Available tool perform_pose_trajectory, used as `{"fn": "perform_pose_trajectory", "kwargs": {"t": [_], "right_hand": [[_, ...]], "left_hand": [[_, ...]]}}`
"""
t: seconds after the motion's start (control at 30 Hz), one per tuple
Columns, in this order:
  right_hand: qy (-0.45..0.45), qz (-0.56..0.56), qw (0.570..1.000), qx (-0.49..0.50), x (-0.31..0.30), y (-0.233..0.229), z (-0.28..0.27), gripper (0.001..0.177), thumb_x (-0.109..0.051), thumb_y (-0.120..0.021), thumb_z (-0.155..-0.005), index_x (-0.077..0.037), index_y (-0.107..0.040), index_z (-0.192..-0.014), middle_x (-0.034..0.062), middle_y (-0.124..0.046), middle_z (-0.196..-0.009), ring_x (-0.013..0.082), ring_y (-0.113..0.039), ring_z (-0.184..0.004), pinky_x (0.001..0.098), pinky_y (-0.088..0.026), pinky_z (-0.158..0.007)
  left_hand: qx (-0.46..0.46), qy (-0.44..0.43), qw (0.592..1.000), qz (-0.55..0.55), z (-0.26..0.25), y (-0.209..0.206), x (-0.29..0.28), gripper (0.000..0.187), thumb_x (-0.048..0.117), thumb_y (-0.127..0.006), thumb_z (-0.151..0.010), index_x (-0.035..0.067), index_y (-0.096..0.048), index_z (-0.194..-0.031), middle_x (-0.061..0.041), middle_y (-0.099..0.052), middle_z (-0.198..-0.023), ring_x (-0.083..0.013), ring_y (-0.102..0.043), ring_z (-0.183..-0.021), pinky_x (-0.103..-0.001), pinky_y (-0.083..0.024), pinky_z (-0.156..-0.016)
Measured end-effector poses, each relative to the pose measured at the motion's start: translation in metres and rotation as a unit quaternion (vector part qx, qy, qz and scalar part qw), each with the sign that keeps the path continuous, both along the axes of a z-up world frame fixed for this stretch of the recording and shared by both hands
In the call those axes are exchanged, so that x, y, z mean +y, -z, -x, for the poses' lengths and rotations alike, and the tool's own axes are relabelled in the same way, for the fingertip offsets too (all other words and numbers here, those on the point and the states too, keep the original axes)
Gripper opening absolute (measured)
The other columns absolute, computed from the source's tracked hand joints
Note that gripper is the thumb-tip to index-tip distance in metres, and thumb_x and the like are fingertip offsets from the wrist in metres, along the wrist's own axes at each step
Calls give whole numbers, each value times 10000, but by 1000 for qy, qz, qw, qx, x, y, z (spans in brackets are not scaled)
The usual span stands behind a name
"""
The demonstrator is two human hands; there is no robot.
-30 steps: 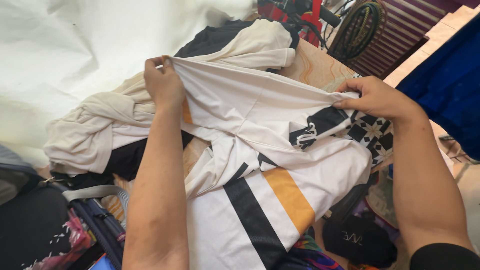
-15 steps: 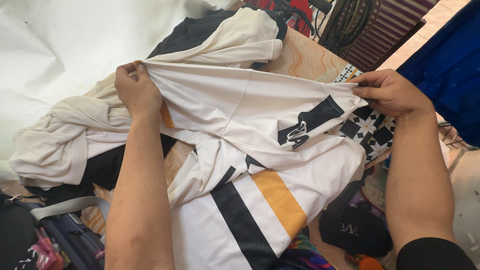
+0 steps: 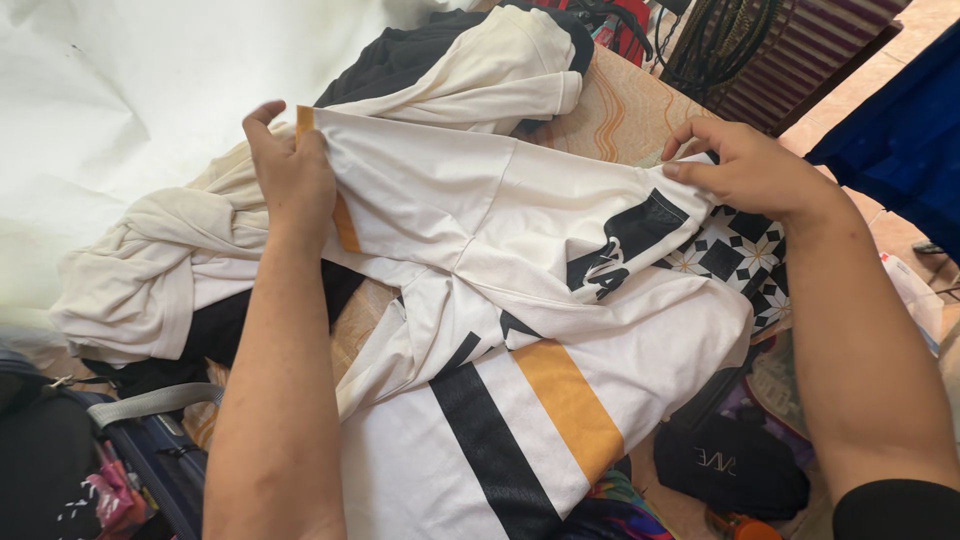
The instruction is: The person organizes a suitcase by pressing down on already packed clothing, then picks up a white shirt, unfolds it on a patterned surface, and smooths it out by hand.
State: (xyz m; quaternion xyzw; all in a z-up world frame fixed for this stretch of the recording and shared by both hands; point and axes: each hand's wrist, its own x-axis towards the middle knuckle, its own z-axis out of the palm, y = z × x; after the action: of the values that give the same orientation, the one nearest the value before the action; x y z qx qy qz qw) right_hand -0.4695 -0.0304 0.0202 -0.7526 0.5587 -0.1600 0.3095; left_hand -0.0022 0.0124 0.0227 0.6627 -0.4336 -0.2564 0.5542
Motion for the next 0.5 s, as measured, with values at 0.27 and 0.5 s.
{"fn": "perform_pose_trajectory", "kwargs": {"t": [0.27, 0.5], "right_hand": [[-79, -112, 990, -24, -10, -2, 19, 203, -185, -624, -923, -121, -728, -1085, 70, -733, -1008, 146, -629, -936, 313, -499, -792], [-4, 163, 986, -29, -24, 18, 34, 271, -48, -590, -866, -97, -785, -1048, 22, -732, -888, 168, -678, -790, 356, -528, -720]], "left_hand": [[-71, 113, 984, -122, -8, -43, 18, 236, -8, -480, -954, 36, -685, -1063, 0, -611, -802, -70, -465, -607, -284, -415, -541], [-170, 73, 982, -27, -25, -45, 16, 260, 82, -550, -1009, 84, -794, -1101, -64, -765, -944, -141, -656, -770, -301, -547, -713]]}}
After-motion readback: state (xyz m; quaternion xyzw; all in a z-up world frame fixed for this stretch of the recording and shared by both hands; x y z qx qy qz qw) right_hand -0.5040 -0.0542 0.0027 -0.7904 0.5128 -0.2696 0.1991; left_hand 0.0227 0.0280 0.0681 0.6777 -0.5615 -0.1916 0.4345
